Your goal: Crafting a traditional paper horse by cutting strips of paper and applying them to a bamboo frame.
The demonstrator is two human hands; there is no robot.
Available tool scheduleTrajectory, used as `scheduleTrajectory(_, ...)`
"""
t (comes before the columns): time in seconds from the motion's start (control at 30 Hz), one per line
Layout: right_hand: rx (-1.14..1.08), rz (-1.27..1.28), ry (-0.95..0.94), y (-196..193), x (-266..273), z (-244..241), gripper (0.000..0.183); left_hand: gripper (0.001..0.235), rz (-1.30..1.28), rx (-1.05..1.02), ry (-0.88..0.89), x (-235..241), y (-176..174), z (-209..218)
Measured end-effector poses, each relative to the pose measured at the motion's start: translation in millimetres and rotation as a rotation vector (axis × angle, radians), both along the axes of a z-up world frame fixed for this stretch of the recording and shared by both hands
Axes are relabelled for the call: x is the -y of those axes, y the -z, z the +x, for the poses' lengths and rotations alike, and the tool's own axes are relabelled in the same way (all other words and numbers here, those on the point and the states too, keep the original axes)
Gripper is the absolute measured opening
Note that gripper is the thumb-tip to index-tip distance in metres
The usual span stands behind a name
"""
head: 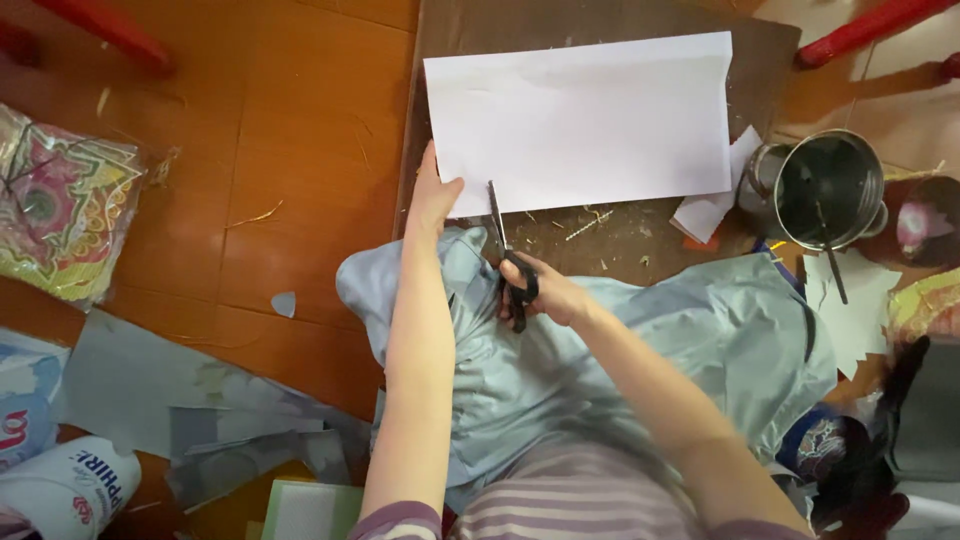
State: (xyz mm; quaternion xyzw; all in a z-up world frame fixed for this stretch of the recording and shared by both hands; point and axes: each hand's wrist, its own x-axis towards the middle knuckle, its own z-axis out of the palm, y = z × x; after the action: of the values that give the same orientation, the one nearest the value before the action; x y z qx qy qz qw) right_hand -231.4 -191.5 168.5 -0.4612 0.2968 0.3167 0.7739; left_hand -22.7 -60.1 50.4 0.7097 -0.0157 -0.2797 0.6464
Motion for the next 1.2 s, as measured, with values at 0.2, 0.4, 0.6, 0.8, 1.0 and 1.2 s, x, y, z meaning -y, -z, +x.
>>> scheduleTrajectory(0.2,0.028,-0.075,0.036,-4,-12,-6,0.06,0.084,-0.003,0.097,0.027,1,4,-3)
scheduleTrajectory(0.4,0.13,-0.22,0.1,8,-16,-6,0.045,0.086,0.04,0.081,0.021,1,-11,-1)
scheduleTrajectory(0.6,-0.087,-0.039,0.062,-37,3,52,0.044,0.087,-0.019,0.072,0.061,-2,-6,-4)
scheduleTrajectory(0.8,0.227,-0.3,0.054,4,-11,36,0.051,0.089,-0.037,0.131,0.025,-1,11,-4)
scheduleTrajectory(1.0,0.025,-0.076,0.117,-9,1,71,0.046,0.088,0.055,0.115,0.032,0,22,-3)
scheduleTrajectory(1.2,0.244,-0.368,0.102,30,-7,74,0.042,0.086,-0.015,0.075,-0.024,7,-14,-2)
